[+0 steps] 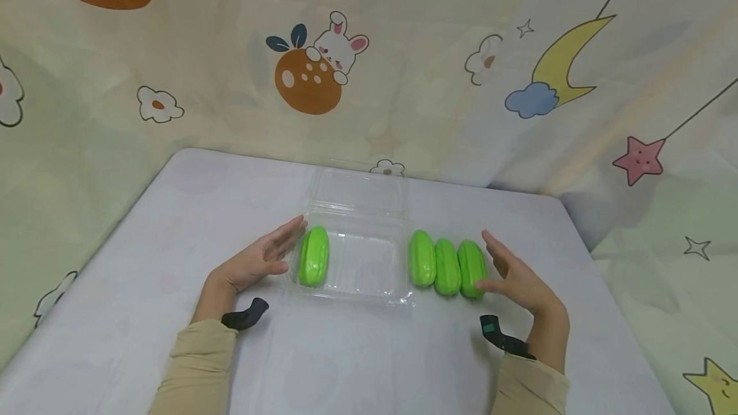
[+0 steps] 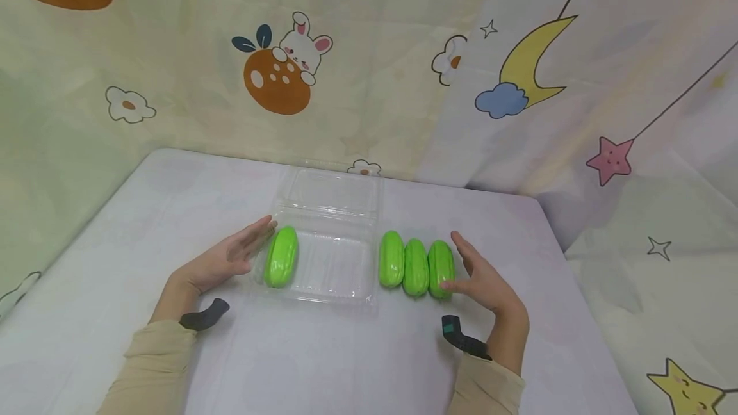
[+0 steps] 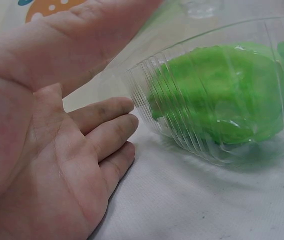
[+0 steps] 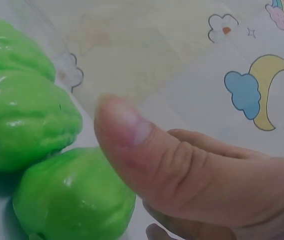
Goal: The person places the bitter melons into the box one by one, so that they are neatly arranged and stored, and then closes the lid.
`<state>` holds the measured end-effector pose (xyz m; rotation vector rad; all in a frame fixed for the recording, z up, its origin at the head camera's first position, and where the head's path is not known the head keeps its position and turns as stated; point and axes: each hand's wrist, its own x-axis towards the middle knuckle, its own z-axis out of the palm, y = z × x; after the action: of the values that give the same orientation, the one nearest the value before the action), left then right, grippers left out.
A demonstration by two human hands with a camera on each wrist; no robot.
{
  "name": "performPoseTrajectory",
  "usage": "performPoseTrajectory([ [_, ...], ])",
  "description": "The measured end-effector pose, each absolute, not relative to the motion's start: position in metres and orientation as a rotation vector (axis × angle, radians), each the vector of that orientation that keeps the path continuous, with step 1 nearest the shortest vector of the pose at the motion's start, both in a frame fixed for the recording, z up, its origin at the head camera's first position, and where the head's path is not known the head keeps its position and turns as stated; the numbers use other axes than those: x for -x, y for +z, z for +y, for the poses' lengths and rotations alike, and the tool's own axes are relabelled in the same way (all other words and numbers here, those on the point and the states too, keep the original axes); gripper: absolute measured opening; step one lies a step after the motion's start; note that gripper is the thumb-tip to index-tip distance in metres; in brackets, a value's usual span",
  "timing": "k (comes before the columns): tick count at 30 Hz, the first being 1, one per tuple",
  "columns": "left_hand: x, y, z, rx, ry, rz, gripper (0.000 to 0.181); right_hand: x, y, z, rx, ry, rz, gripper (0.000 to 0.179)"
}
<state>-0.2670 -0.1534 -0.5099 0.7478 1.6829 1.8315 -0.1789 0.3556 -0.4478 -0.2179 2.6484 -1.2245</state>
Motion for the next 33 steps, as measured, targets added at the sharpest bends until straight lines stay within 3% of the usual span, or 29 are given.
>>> performPoseTrajectory([
  [10, 0.266, -0.509, -0.154, -0.761, 1.831, 1.676, 0.092, 0.179, -0.459, 0.361, 0.230, -1.268, 2.566, 0.116],
  [33, 0.267, -0.512, -0.154, -0.773, 1.818, 1.707, 0.092, 0.179, -0.471, 0.364, 0.185, -1.228, 2.539, 0.123],
])
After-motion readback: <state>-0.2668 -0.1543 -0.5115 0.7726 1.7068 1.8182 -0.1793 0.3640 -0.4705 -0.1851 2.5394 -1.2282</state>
